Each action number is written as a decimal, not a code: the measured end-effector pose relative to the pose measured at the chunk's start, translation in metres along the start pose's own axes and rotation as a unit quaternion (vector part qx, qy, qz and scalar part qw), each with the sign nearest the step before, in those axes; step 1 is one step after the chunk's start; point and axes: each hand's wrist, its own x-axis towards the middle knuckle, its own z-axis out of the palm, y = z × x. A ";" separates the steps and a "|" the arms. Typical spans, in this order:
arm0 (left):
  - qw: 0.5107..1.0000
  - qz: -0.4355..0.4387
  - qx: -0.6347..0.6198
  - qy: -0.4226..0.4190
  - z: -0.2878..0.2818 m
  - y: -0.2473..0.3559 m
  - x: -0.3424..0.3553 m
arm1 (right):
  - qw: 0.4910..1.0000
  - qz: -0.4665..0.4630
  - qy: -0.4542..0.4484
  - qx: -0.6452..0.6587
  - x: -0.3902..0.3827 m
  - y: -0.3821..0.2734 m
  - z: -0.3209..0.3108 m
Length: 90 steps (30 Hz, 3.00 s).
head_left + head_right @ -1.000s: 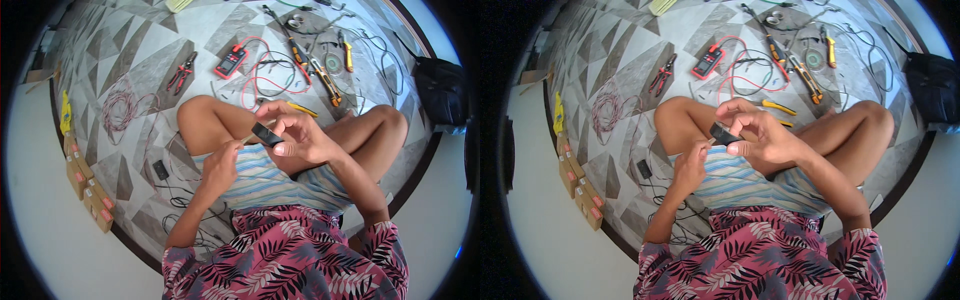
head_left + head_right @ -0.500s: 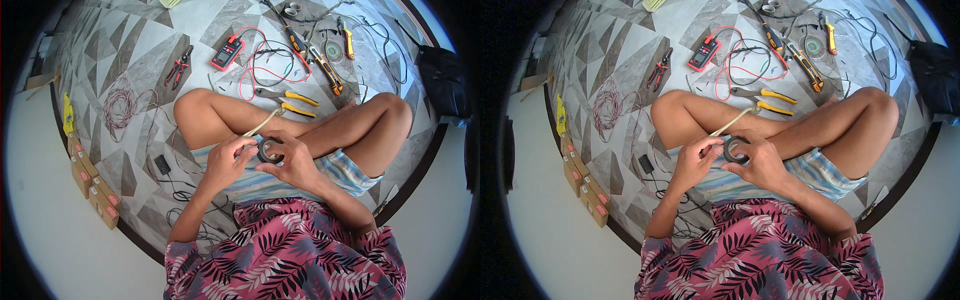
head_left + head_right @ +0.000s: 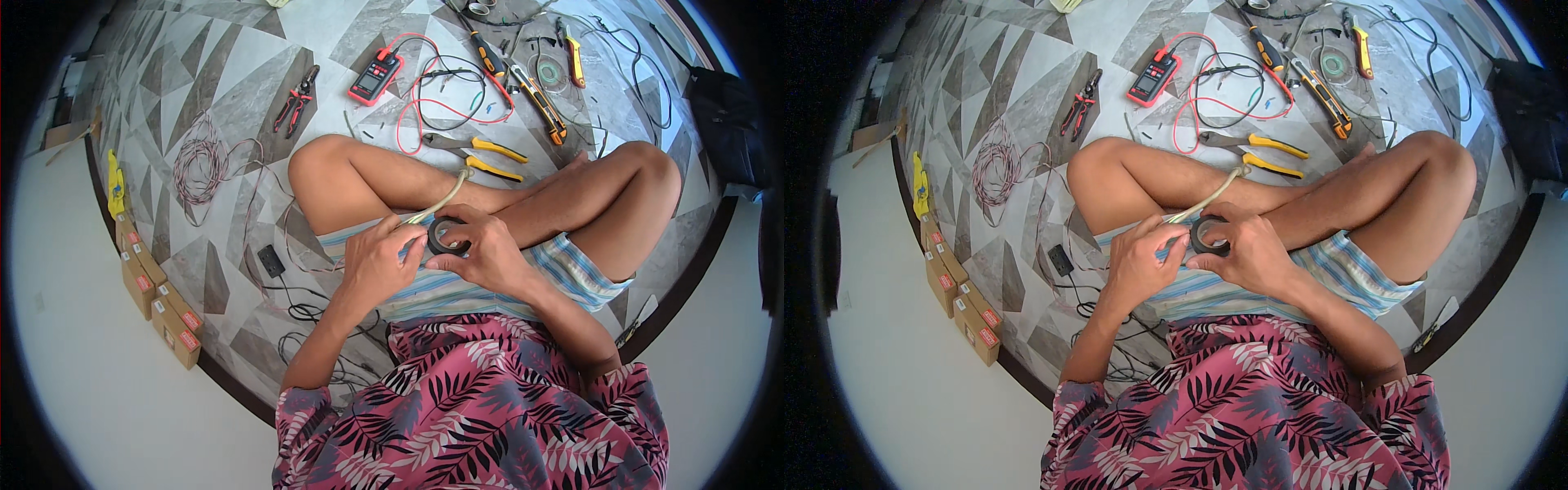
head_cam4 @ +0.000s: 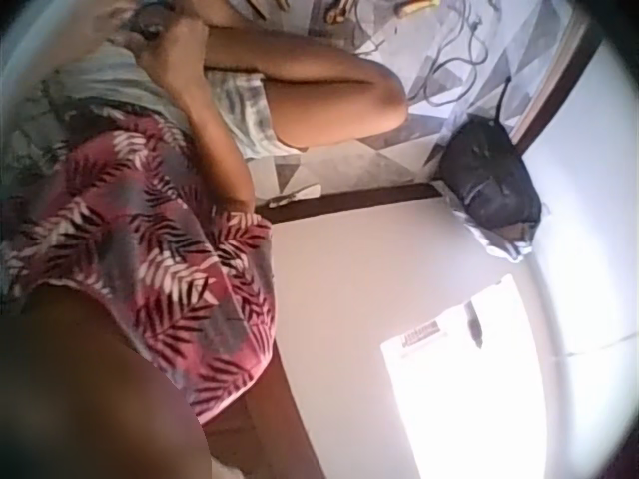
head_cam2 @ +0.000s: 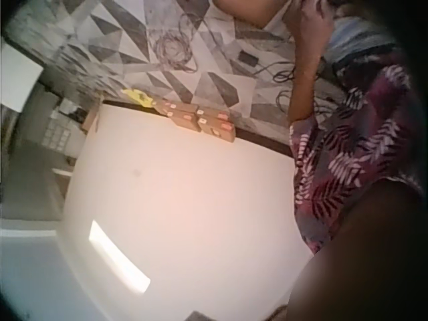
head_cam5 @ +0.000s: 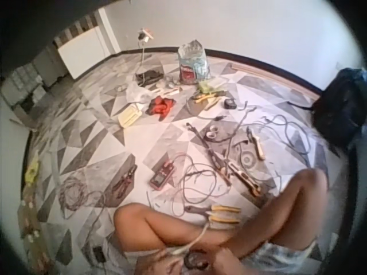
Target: Wiring electrical components and securing connections with tape.
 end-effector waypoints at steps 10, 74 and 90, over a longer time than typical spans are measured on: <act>0.998 -0.042 -0.022 0.030 0.004 -0.010 0.007 | 0.981 0.102 -0.091 0.139 -0.002 -0.002 -0.014; 0.859 -0.198 -0.430 -0.193 0.005 -0.037 0.008 | 0.707 0.110 0.010 0.699 0.002 0.048 0.000; 0.977 -0.171 -0.125 -0.037 -0.015 -0.018 0.002 | 0.983 -0.013 -0.106 0.152 -0.031 -0.003 0.017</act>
